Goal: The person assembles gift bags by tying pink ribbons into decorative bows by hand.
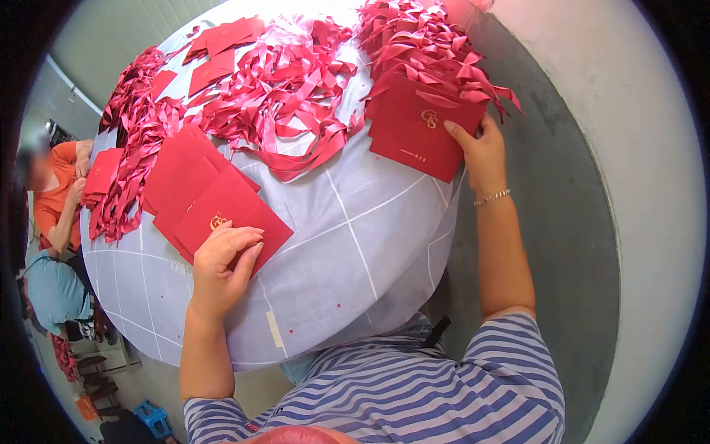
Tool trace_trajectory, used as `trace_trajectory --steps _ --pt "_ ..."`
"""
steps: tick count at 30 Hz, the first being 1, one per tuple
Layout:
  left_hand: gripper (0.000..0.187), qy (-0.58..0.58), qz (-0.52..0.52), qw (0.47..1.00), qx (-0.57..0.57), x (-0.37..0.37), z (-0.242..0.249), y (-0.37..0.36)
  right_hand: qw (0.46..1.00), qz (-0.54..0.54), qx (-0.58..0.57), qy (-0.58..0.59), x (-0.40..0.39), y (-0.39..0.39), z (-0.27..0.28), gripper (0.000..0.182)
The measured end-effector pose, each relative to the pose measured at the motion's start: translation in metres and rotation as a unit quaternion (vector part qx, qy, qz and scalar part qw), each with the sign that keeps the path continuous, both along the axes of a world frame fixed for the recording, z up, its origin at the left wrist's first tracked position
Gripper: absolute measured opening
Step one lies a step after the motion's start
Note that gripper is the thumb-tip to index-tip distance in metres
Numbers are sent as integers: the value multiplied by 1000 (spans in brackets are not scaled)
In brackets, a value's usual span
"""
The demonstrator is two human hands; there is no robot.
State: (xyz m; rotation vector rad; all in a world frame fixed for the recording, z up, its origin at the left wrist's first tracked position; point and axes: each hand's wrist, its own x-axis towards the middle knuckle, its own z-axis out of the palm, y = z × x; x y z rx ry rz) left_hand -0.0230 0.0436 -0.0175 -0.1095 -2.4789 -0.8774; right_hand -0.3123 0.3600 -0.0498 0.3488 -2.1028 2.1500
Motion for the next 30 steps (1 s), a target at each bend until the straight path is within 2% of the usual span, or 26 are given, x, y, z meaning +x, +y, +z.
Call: trace_trajectory --steps 1,3,4,6,12,23,25,27,30 --pt "12 -3 0 1000 0 0 0 0 1000 0 1 1 -9 0 -5 43" --pt "11 -3 -1 1000 0 0 0 0 994 -22 70 85 -21 -6 -11 44" --pt "11 -4 -2 1000 -1 0 1 0 993 -21 70 87 -23 -7 -13 44" --pt "11 -8 -1 1000 -1 -2 0 0 1000 25 15 9 -15 -17 -5 43" --pt "11 -37 -3 999 9 0 -1 0 1000 3 -17 20 -72 -19 -12 42" --pt "13 -45 -7 999 5 2 0 -1 995 -33 79 53 -195 -17 5 45" --pt "13 -42 -9 999 2 2 0 -2 993 -31 97 58 -197 -14 3 46" --pt "13 -39 -8 999 2 2 1 -1 995 54 80 29 -175 -13 0 50" --pt "13 -39 -9 999 1 3 1 0 996 54 67 18 -144 -13 2 54"
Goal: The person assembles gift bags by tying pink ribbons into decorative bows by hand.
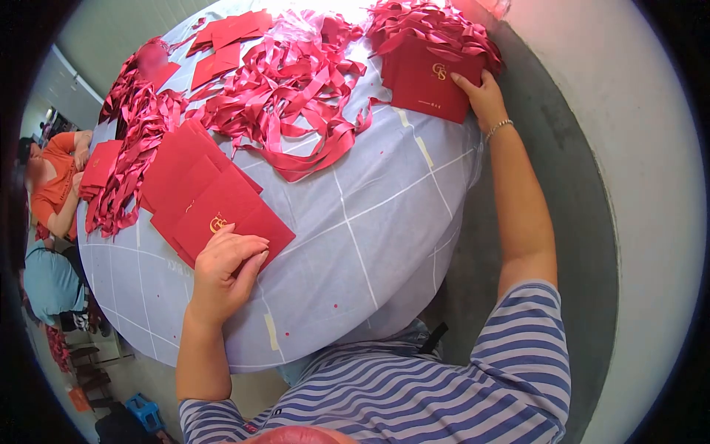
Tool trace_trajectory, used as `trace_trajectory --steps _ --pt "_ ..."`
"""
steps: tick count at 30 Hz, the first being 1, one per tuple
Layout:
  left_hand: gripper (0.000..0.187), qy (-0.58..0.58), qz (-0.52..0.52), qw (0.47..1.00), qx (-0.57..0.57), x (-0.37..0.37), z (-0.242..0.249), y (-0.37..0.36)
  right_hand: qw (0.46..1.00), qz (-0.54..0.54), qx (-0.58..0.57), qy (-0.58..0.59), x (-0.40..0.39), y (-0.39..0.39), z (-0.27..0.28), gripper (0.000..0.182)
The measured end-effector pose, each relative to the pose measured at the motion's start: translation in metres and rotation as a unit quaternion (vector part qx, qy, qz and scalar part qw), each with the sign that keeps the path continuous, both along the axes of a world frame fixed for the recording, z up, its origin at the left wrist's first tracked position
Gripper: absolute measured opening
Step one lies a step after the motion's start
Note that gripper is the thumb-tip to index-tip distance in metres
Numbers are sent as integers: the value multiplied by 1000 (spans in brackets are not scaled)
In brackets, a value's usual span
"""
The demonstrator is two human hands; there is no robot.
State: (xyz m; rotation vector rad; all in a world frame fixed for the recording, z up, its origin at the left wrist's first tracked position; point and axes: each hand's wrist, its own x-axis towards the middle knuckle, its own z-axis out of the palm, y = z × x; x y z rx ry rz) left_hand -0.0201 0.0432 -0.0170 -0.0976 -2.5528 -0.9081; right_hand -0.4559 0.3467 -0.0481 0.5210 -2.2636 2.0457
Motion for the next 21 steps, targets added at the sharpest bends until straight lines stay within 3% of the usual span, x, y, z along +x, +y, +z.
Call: trace_trajectory --steps 5,7,10,17,21 --pt "12 6 -10 1000 -5 1 0 1 1000 -16 -8 10 20 0 8 71" --pt "12 11 -11 1000 -11 2 2 1 994 -95 28 49 35 -8 10 82" --pt "11 20 -6 1000 -14 3 2 1 993 -110 15 48 58 -18 12 91" --pt "12 25 -16 999 -38 2 0 -1 989 -137 -2 54 39 -10 -4 94" --pt "12 23 -15 999 -41 2 -1 -2 992 -118 49 -14 37 -9 6 91"
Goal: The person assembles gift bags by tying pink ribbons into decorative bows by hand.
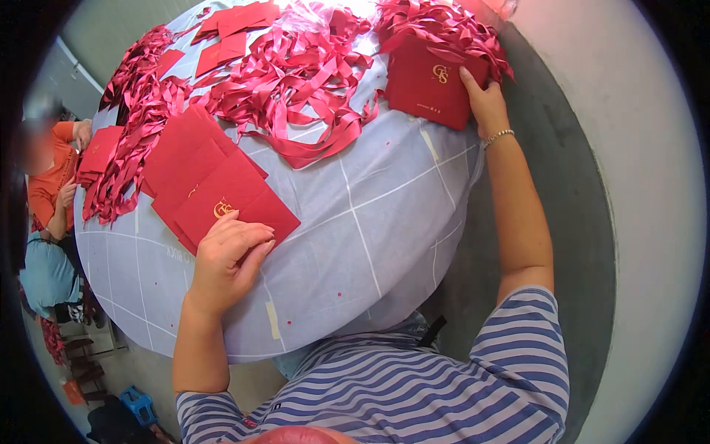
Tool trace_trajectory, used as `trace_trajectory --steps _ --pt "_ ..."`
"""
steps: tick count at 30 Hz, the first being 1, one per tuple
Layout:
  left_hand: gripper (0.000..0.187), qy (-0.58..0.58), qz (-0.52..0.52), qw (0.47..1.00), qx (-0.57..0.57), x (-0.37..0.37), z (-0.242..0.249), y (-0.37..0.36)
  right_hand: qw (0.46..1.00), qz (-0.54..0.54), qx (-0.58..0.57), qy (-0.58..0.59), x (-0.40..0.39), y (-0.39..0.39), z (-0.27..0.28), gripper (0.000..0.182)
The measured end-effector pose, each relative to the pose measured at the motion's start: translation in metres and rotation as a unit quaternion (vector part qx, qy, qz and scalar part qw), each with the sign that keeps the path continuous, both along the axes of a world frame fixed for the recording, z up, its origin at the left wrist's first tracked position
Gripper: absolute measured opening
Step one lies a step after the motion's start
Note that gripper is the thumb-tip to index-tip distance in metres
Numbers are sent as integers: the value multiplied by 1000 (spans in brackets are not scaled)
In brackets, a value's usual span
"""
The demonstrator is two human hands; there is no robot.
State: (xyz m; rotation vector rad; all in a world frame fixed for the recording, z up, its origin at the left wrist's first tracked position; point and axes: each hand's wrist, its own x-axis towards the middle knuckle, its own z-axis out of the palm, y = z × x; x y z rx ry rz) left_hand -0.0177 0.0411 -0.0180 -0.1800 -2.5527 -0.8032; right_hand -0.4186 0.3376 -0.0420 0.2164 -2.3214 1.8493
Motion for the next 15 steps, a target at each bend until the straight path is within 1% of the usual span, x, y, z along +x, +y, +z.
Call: trace_trajectory --steps 1,5,7,8,10,15 --pt "12 0 1 1000 -1 0 0 0 999 31 -10 -42 4 -1 4 90" --pt "12 -13 2 1000 -3 -1 0 -1 997 46 -8 -57 4 -1 -7 89" --pt "11 -8 1 1000 -2 0 0 0 991 56 -92 -74 13 0 -11 91" --pt "11 -9 2 1000 -2 0 0 -1 991 57 -91 -75 20 -1 -10 91" --pt "11 -7 3 1000 0 0 -1 -1 997 31 -64 -7 35 -1 -7 93" --pt "12 -16 3 1000 20 0 1 0 997 35 -62 26 63 1 -3 93"
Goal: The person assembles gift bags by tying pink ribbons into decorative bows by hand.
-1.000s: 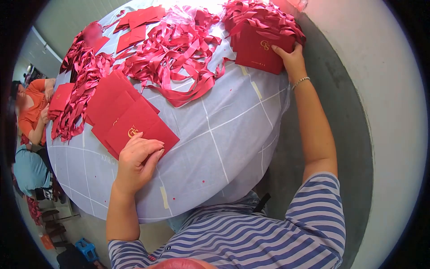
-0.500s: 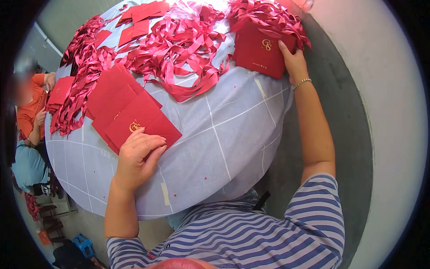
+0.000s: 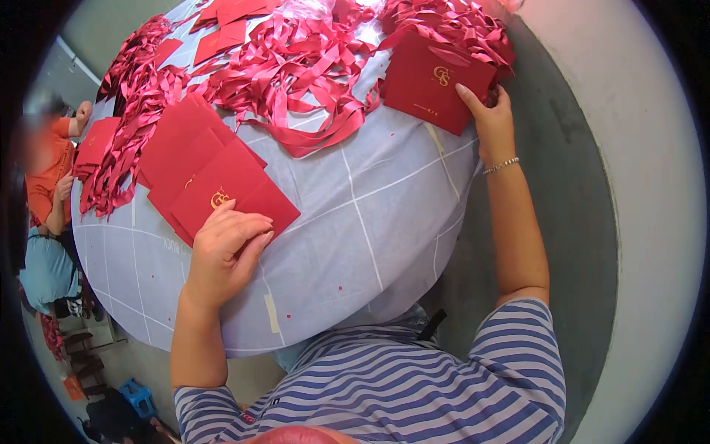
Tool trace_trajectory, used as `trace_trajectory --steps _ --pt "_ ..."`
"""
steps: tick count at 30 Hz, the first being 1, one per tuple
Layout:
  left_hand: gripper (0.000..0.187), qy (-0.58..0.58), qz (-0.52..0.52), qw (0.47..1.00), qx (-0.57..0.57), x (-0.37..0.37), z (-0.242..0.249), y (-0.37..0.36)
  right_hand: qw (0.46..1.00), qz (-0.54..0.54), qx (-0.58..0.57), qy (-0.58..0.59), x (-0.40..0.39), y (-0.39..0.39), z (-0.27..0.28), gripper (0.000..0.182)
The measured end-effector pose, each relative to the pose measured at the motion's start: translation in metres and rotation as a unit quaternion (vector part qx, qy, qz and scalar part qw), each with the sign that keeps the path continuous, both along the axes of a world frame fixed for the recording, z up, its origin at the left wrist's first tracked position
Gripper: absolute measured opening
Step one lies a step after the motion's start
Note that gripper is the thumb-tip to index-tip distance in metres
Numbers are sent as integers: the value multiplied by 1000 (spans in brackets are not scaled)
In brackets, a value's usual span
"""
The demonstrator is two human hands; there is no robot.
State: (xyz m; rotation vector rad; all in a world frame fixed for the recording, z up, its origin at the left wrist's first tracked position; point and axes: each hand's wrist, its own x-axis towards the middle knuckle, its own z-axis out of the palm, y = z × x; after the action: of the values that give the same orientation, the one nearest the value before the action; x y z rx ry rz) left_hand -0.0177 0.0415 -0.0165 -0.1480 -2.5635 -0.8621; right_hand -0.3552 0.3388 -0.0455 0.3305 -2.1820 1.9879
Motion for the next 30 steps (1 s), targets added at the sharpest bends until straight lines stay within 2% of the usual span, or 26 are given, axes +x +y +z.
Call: trace_trajectory --steps 1,3,5,7,8,9,11,12,13,14,16,18,19,21,22,25,26,28,30 --pt "13 6 -1 1000 -2 0 0 0 1000 -6 3 5 8 -1 0 92" --pt "12 54 17 998 -33 -1 0 -3 993 -100 63 21 16 3 -9 91" --pt "13 94 66 993 -30 -1 0 -8 982 -115 116 92 38 3 -12 85" --pt "15 127 146 981 15 1 1 -14 983 -53 96 150 67 -11 -7 76" --pt "19 126 198 972 -20 4 3 -20 980 -22 119 161 82 -19 0 63" --pt "23 128 245 959 -55 7 5 -26 981 -8 116 156 91 -27 3 63" --pt "29 107 294 946 -80 11 3 -37 955 135 164 209 106 -41 13 47" --pt "32 100 333 934 -85 11 1 -41 933 217 167 233 114 -55 22 33" --pt "34 95 369 920 -89 11 0 -44 912 246 211 253 123 -67 29 30" --pt "37 60 366 926 -70 13 0 -47 886 273 256 273 130 -79 35 28" --pt "40 44 353 932 -71 14 -2 -47 873 302 249 290 134 -108 42 25" --pt "43 26 342 936 -75 15 -2 -47 826 361 340 267 133 -134 48 29" --pt "43 16 336 939 -74 15 -2 -46 826 361 339 269 132 -148 48 29" --pt "44 9 331 941 -73 15 -3 -47 782 378 399 295 126 -176 45 26" --pt "43 18 319 945 -66 15 -4 -49 781 377 399 297 123 -189 41 26" --pt "42 21 300 952 -64 15 -5 -52 717 315 522 337 119 -220 19 23" --pt "41 14 292 954 -66 15 -5 -53 717 317 521 339 118 -224 13 23" --pt "41 2 293 954 -65 15 -6 -54 751 272 526 290 114 -228 0 21" --pt "41 -14 294 954 -60 17 -7 -54 786 305 458 283 108 -221 -2 16"
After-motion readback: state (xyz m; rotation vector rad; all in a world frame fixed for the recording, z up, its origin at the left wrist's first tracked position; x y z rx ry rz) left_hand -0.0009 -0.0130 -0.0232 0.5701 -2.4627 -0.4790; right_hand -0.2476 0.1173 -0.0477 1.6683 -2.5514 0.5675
